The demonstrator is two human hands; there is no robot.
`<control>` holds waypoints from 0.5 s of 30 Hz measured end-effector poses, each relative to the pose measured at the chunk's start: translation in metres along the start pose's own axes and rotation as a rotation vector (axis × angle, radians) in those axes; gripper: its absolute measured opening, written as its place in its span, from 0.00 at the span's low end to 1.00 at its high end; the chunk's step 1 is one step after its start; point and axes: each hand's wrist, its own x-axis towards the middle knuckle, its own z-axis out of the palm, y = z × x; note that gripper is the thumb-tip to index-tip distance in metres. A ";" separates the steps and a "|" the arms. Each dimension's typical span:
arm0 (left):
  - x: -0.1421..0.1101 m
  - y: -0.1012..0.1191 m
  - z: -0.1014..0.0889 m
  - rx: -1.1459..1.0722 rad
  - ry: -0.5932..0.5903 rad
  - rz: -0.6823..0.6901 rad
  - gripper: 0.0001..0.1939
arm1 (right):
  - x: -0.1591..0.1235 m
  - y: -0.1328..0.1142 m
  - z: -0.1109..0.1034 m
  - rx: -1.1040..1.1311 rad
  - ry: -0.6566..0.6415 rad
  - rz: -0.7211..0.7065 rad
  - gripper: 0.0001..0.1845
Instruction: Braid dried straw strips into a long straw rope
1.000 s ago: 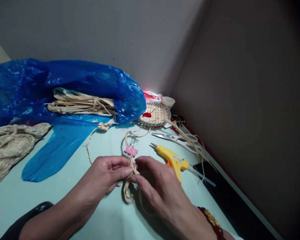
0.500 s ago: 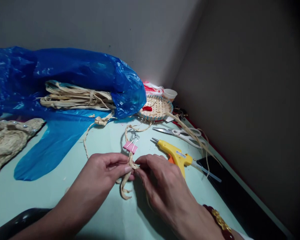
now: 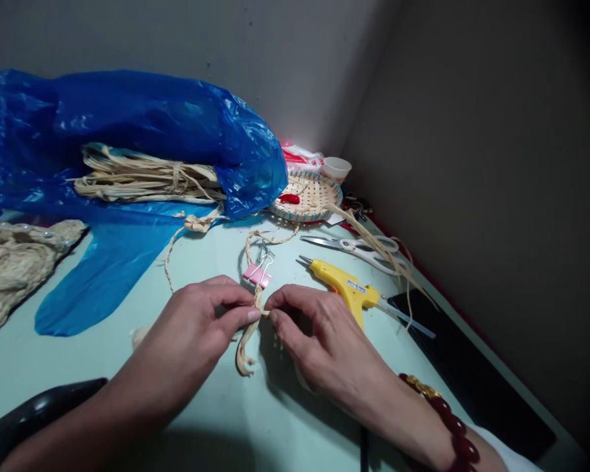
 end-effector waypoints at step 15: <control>-0.008 0.010 0.001 0.246 0.044 0.046 0.14 | 0.006 0.000 0.005 0.168 0.039 0.036 0.11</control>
